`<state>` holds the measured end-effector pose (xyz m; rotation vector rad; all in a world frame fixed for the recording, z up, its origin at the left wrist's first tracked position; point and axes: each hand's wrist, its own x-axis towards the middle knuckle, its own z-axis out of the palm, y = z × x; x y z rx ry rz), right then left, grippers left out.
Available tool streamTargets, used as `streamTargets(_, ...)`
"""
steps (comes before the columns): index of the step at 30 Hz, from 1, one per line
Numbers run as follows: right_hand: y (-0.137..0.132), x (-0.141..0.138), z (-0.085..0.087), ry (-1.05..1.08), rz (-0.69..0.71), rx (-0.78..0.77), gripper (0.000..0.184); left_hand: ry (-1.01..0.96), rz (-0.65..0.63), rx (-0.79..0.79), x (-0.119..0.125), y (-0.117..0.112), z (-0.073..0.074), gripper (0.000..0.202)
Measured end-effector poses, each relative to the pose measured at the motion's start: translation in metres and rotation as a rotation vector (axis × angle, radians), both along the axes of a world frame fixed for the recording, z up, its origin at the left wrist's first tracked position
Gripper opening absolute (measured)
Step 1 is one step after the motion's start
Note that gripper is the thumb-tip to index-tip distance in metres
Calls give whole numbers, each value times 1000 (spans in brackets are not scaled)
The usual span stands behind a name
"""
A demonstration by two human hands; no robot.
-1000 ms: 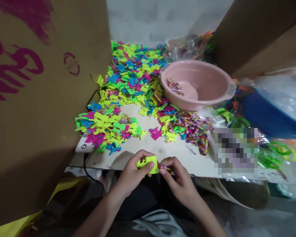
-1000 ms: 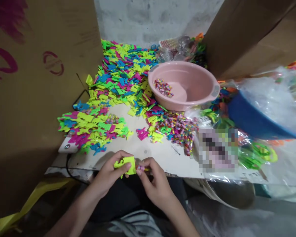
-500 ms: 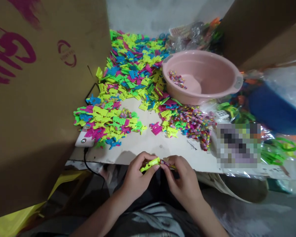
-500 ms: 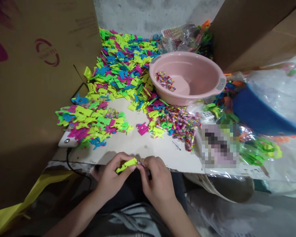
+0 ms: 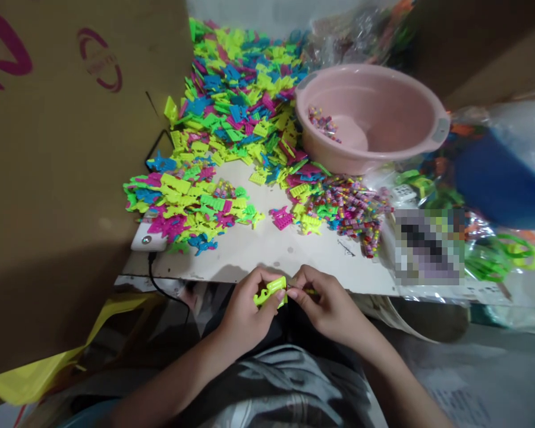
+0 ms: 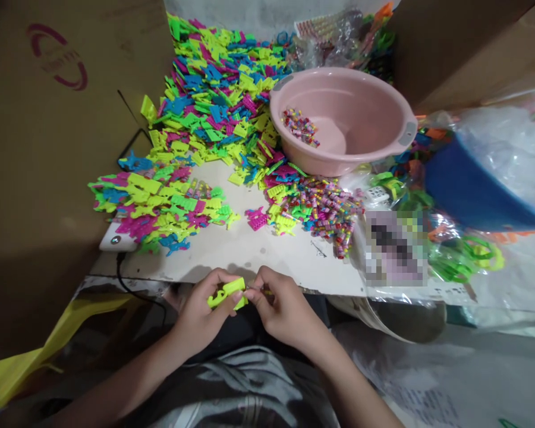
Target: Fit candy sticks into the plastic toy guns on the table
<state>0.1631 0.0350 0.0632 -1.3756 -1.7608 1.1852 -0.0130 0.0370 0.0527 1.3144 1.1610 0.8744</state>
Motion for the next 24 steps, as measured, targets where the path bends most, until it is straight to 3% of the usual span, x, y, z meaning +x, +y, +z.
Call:
streamTargets(3, 0, 0, -4, 26, 29, -17, 24, -20, -10, -74, -1, -2, 0, 14)
streamTargets(5, -3, -3, -4, 10, 18, 29, 22, -23, -5, -35, -2, -3, -1, 12)
streamTargets(8, -13, -14, -1, -55, -93, 281, 15, -33, 43, 222, -3, -6, -2, 4)
streamTargets(10, -22, -21, 2, -94, -165, 489, 11, -67, 58, 438, -3, -7, -2, 8)
streamTargets(12, -29, -25, 5, -119, -197, 601, 16, -91, 55, 599, -3, -9, 0, 15)
streamTargets(19, -36, -21, 15, -173, -146, 697, 26, -6, 77, 796, -5, -13, 8, 24)
streamTargets(24, -37, -14, 22, -135, -101, 675, 25, 24, 60, 827, -7, -14, 12, 26)
